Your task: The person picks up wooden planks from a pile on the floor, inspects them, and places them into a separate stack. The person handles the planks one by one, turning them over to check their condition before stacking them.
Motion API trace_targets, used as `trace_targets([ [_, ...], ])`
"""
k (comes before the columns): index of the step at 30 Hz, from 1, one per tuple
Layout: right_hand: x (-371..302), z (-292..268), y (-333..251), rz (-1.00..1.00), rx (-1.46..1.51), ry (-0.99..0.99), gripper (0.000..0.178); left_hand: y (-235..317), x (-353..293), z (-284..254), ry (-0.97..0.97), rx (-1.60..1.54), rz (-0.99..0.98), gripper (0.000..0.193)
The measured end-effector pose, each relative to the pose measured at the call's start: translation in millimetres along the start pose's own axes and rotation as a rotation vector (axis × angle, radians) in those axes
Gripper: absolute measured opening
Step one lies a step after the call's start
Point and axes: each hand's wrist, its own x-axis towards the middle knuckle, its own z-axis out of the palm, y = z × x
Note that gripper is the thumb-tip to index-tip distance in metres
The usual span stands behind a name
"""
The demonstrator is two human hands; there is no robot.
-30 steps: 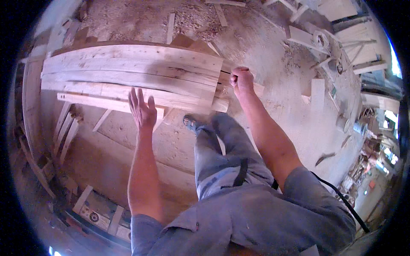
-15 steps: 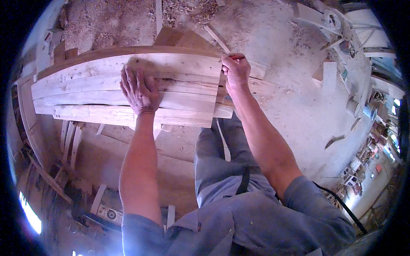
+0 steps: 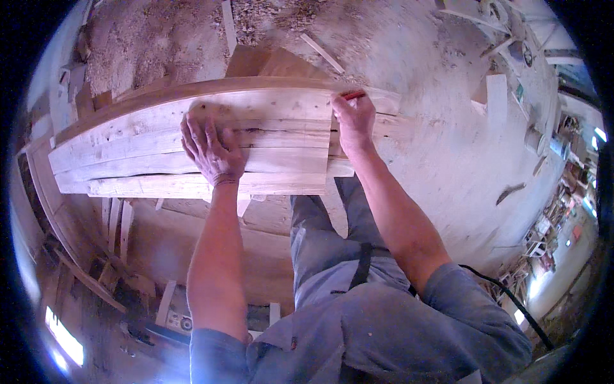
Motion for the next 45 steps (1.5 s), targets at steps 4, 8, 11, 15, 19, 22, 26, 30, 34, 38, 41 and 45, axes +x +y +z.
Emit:
trace_targets([
  [4,-37.4,-13.8,1.1,0.092,0.087,-0.025,0.017,-9.9,-10.2,9.8,-0.026,0.015,-0.004,0.05],
  [8,-72.7,-27.9,11.7,0.137,0.134,-0.021,0.019,-7.0,-6.3,5.6,-0.012,0.016,0.011,0.047],
  [11,-80.8,-29.0,26.5,0.108,0.093,0.009,0.021,-6.6,-6.8,5.7,0.008,0.002,0.014,0.046],
  [15,-73.0,-25.2,40.3,0.095,0.066,0.029,0.02,-8.0,-8.5,6.1,-0.013,0.018,-0.007,0.047],
  [19,-59.6,-13.4,31.4,0.037,0.114,0.077,0.018,-7.4,-8.3,6.3,0.028,-0.012,0.018,0.046],
  [22,-48.4,-4.4,12.9,0.017,0.092,0.059,0.018,-11.0,-8.8,10.1,-0.005,-0.018,0.003,0.046],
  [26,-54.1,-11.9,19.6,0.04,0.031,0.042,0.02,-11.8,-9.6,10.0,0.0,-0.01,0.006,0.046],
  [30,-76.5,-22.6,29.2,0.064,0.035,0.006,0.022,-11.1,-10.4,10.1,0.018,-0.017,0.013,0.045],
  [34,-97.4,-29.1,31.7,0.122,0.047,-0.01,0.021,-11.7,-11.5,10.5,0.03,-0.025,0.011,0.044],
  [38,-104.8,-31.1,42.3,0.082,0.058,0.008,0.021,-12.1,-9.1,9.9,0.037,-0.009,0.025,0.043],
  [41,-98.6,-31.0,38.5,0.074,0.051,-0.021,0.021,-11.1,-9.4,8.0,0.036,-0.003,0.022,0.043],
  [45,-101.2,-27.6,38.4,0.076,0.064,0.014,0.021,-9.3,-8.5,8.9,0.029,-0.003,0.014,0.044],
])
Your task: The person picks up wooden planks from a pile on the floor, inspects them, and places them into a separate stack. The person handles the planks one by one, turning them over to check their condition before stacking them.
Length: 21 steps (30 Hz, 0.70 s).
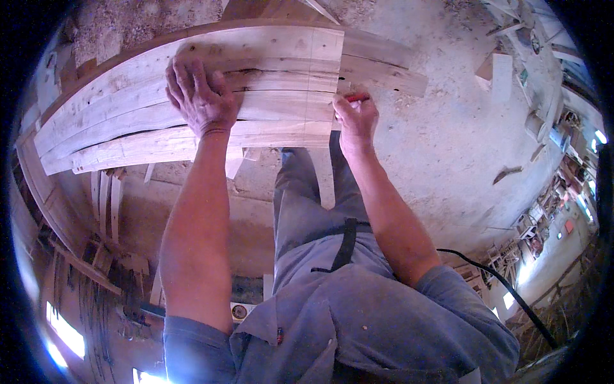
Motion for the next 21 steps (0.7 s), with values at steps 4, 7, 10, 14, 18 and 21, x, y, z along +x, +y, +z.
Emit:
trace_targets([
  [4,-23.9,-17.7,17.8,0.043,-0.097,-0.008,0.018,0.6,0.6,-1.1,0.006,0.001,-0.004,0.044],
  [7,-34.6,-19.3,19.0,0.055,-0.079,-0.012,0.017,-2.2,0.1,1.5,0.015,0.016,0.017,0.045],
  [10,-40.8,-29.6,30.2,0.075,-0.236,-0.007,0.016,-1.8,0.4,2.6,0.02,0.011,0.024,0.046],
  [14,-66.6,-27.1,26.2,0.122,-0.093,-0.009,0.017,-3.6,-2.8,4.7,0.04,0.006,0.029,0.046],
  [18,-47.3,-35.4,39.4,-0.014,-0.198,-0.042,0.019,-3.5,-0.6,2.9,0.024,0.014,0.019,0.045],
  [21,-33.0,-18.7,18.4,-0.022,-0.197,0.01,0.017,-4.9,-2.9,4.2,0.018,0.021,0.007,0.045],
])
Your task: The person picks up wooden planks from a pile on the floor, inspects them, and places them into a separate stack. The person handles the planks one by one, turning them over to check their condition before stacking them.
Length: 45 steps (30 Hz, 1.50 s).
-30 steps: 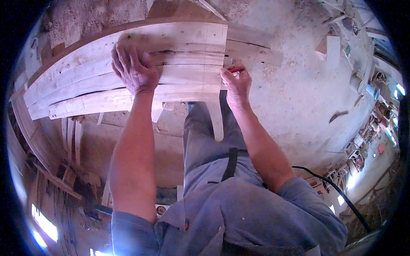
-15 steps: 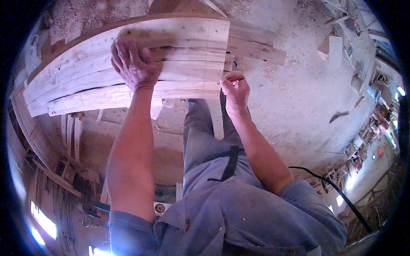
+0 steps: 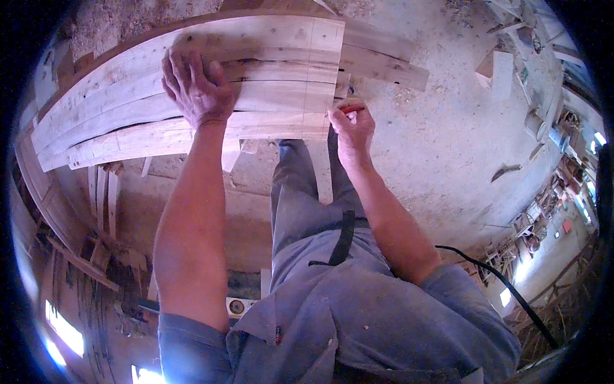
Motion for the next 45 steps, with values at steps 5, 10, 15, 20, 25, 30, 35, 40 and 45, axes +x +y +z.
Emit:
trace_targets([
  [5,-23.7,-8.6,10.1,0.046,-0.052,-0.03,0.017,4.4,3.5,-2.6,-0.015,0.011,-0.024,0.046],
  [10,-52.7,-19.7,21.9,0.128,0.096,-0.023,0.016,4.8,0.8,-1.4,-0.019,0.018,-0.035,0.047],
  [15,-25.2,-7.8,8.9,0.074,0.08,-0.023,0.016,1.0,0.1,-1.0,-0.005,-0.008,0.001,0.046],
  [20,1.8,-2.1,7.0,0.0,0.049,-0.013,0.017,2.3,1.0,-0.9,-0.029,0.007,-0.015,0.045],
  [25,33.0,13.6,-16.3,-0.027,0.109,-0.002,0.017,1.6,0.2,-0.9,-0.034,0.011,-0.023,0.045],
  [30,57.9,18.9,-27.0,-0.031,0.086,0.001,0.016,5.3,3.5,-4.8,-0.038,-0.036,-0.043,0.046],
  [35,71.3,18.8,-23.6,-0.053,0.034,0.002,0.019,6.3,3.8,-5.8,-0.052,-0.031,-0.042,0.047],
  [40,94.3,29.1,-38.7,-0.113,0.074,0.012,0.018,6.5,4.8,-7.1,-0.051,-0.021,-0.042,0.048],
  [45,130.7,43.0,-71.8,-0.168,0.015,0.014,0.019,7.7,6.6,-8.1,-0.026,-0.026,-0.026,0.046],
])
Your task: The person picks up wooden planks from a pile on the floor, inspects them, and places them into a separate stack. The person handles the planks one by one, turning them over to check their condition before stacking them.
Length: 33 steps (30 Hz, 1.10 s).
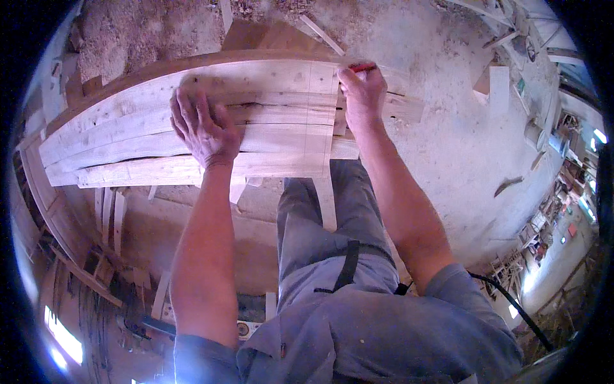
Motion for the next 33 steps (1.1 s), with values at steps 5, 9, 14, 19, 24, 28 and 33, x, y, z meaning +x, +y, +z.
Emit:
trace_targets([
  [5,45.7,19.1,-16.3,0.087,0.131,0.023,0.016,-1.1,1.2,1.6,0.005,-0.003,0.011,0.047],
  [9,49.9,6.2,-40.6,0.125,0.256,0.008,0.018,-4.4,-2.8,-0.3,-0.008,-0.002,0.004,0.046],
  [14,23.0,-68.3,-16.6,0.12,0.008,0.019,0.014,-0.9,-0.3,-4.6,0.031,-0.043,0.032,0.044],
  [19,-55.7,-196.9,13.0,0.161,-0.322,0.092,0.011,8.0,6.1,-17.9,0.0,0.001,-0.011,0.044],
  [24,-170.6,-353.4,-0.1,0.185,-0.541,0.204,0.013,3.8,-3.4,-10.8,0.093,-0.052,0.077,0.05],
  [28,-250.4,-467.6,33.8,0.266,-0.713,0.303,0.013,-9.3,-7.8,0.9,-0.104,-0.033,0.042,0.055],
  [33,-303.1,-630.0,147.6,0.87,0.006,0.491,0.027,14.7,-20.3,-7.6,-0.374,-0.106,-0.05,0.063],
])
